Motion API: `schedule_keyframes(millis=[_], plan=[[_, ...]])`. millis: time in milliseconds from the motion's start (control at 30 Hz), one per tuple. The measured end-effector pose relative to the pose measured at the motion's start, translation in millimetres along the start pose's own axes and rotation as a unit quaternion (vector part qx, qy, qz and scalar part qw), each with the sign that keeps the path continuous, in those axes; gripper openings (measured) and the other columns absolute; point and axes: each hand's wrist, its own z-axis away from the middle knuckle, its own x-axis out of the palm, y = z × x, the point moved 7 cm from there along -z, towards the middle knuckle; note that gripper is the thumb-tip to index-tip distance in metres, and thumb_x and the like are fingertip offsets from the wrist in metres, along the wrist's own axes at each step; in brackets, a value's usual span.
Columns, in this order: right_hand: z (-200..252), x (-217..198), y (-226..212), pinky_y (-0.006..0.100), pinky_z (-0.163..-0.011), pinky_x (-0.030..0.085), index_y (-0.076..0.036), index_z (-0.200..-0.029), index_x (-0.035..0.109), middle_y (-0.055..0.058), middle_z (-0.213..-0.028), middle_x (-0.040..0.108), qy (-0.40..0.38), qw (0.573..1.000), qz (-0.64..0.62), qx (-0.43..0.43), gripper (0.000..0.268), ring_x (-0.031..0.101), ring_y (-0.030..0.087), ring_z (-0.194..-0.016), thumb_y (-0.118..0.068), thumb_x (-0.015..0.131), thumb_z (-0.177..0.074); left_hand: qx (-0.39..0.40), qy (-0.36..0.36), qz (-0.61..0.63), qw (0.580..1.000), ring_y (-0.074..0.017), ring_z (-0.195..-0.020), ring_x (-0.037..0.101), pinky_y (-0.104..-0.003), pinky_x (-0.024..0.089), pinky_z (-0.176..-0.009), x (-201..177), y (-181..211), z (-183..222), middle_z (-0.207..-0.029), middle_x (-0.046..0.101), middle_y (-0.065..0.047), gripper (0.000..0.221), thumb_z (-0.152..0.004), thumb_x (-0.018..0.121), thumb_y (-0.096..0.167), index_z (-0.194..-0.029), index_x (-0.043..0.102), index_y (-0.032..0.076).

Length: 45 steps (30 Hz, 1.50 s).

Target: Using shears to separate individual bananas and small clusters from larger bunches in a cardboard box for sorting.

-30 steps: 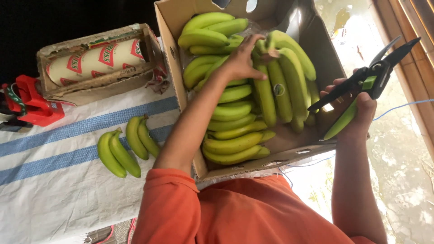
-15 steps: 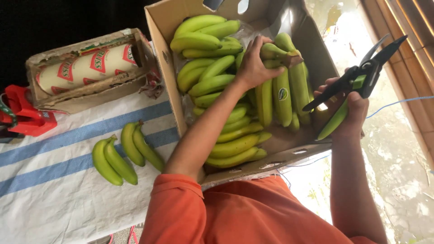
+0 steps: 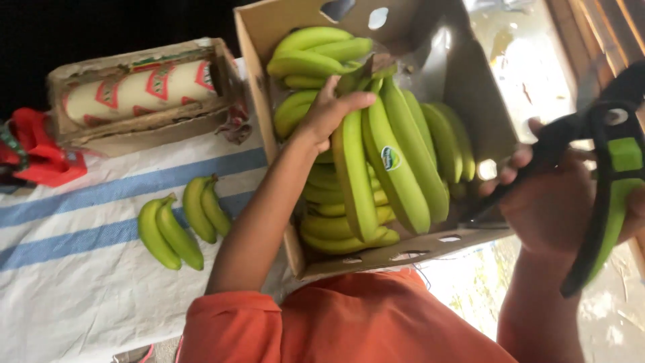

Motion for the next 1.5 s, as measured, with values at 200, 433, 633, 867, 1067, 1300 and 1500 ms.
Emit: schedule_keyframes(millis=[200, 433, 633, 867, 1067, 1300, 1500], plan=[[-11, 118, 69, 0.058, -0.113, 0.047, 0.014, -0.156, 0.025, 0.033, -0.142, 0.056, -0.280, 0.923, -0.084, 0.250, 0.088, 0.061, 0.045, -0.127, -0.030, 0.089, -0.114, 0.075, 0.082, 0.005, 0.994, -0.0279, -0.116, 0.065, -0.044, 0.056, -0.097, -44, -25, 10, -0.128, 0.066, -0.012, 0.089, -0.054, 0.081, 0.039, -0.131, 0.048, 0.011], [1, 79, 118, 0.051, -0.095, 0.055, 0.005, -0.147, 0.040, 0.027, -0.126, 0.064, -0.181, 0.899, 0.108, 0.384, 0.089, 0.067, 0.038, -0.113, -0.040, 0.090, -0.090, 0.130, 0.137, -0.040, 0.981, -0.0214, -0.097, 0.067, -0.032, 0.061, -0.074, -49, -20, 54, -0.116, 0.064, -0.008, 0.081, -0.059, 0.077, 0.044, -0.127, 0.045, 0.014], [3, 87, 110, 0.058, -0.098, 0.055, 0.005, -0.150, 0.034, 0.030, -0.128, 0.065, -0.164, 0.892, 0.081, 0.414, 0.091, 0.068, 0.041, -0.115, -0.036, 0.095, -0.095, 0.252, 0.124, -0.159, 0.947, -0.0202, -0.085, 0.067, -0.033, 0.060, -0.063, -33, -8, 63, -0.109, 0.063, -0.008, 0.072, -0.066, 0.085, 0.036, -0.122, 0.042, 0.017], [24, 91, 89, 0.059, -0.097, 0.054, 0.004, -0.146, 0.046, 0.031, -0.133, 0.068, -0.090, 0.901, 0.190, 0.378, 0.093, 0.068, 0.039, -0.118, -0.047, 0.093, -0.083, 0.458, 0.083, -0.175, 0.868, -0.0227, -0.118, 0.057, -0.034, 0.048, -0.105, -26, -4, 72, -0.124, 0.056, -0.004, 0.061, -0.071, 0.085, 0.017, -0.122, 0.052, 0.018], [49, 81, 71, 0.074, -0.092, 0.057, 0.019, -0.131, 0.062, 0.047, -0.116, 0.074, 0.243, 0.808, 0.364, 0.393, 0.082, 0.073, 0.060, -0.108, -0.007, 0.053, -0.054, 0.484, 0.064, -0.219, 0.845, -0.0232, -0.109, 0.057, -0.033, 0.048, -0.099, -15, 5, 79, -0.115, 0.056, -0.006, 0.061, -0.070, 0.088, 0.014, -0.118, 0.050, 0.013], [57, 77, 89, 0.058, -0.094, 0.061, 0.003, -0.145, 0.045, 0.026, -0.127, 0.067, -0.079, 0.897, 0.220, 0.375, 0.091, 0.069, 0.038, -0.117, -0.047, 0.087, -0.081, 0.478, 0.059, -0.231, 0.845, -0.0248, -0.112, 0.058, -0.035, 0.047, -0.102, -15, -2, 86, -0.117, 0.056, -0.006, 0.064, -0.068, 0.087, 0.012, -0.120, 0.050, 0.012], [55, 65, 85, 0.055, -0.090, 0.066, 0.005, -0.136, 0.064, 0.024, -0.119, 0.079, 0.033, 0.839, 0.378, 0.390, 0.085, 0.078, 0.037, -0.108, -0.035, 0.074, -0.062, 0.498, 0.062, -0.225, 0.835, -0.0240, -0.109, 0.056, -0.035, 0.049, -0.098, -17, -6, 90, -0.115, 0.051, -0.006, 0.064, -0.069, 0.086, 0.014, -0.121, 0.049, 0.013]])
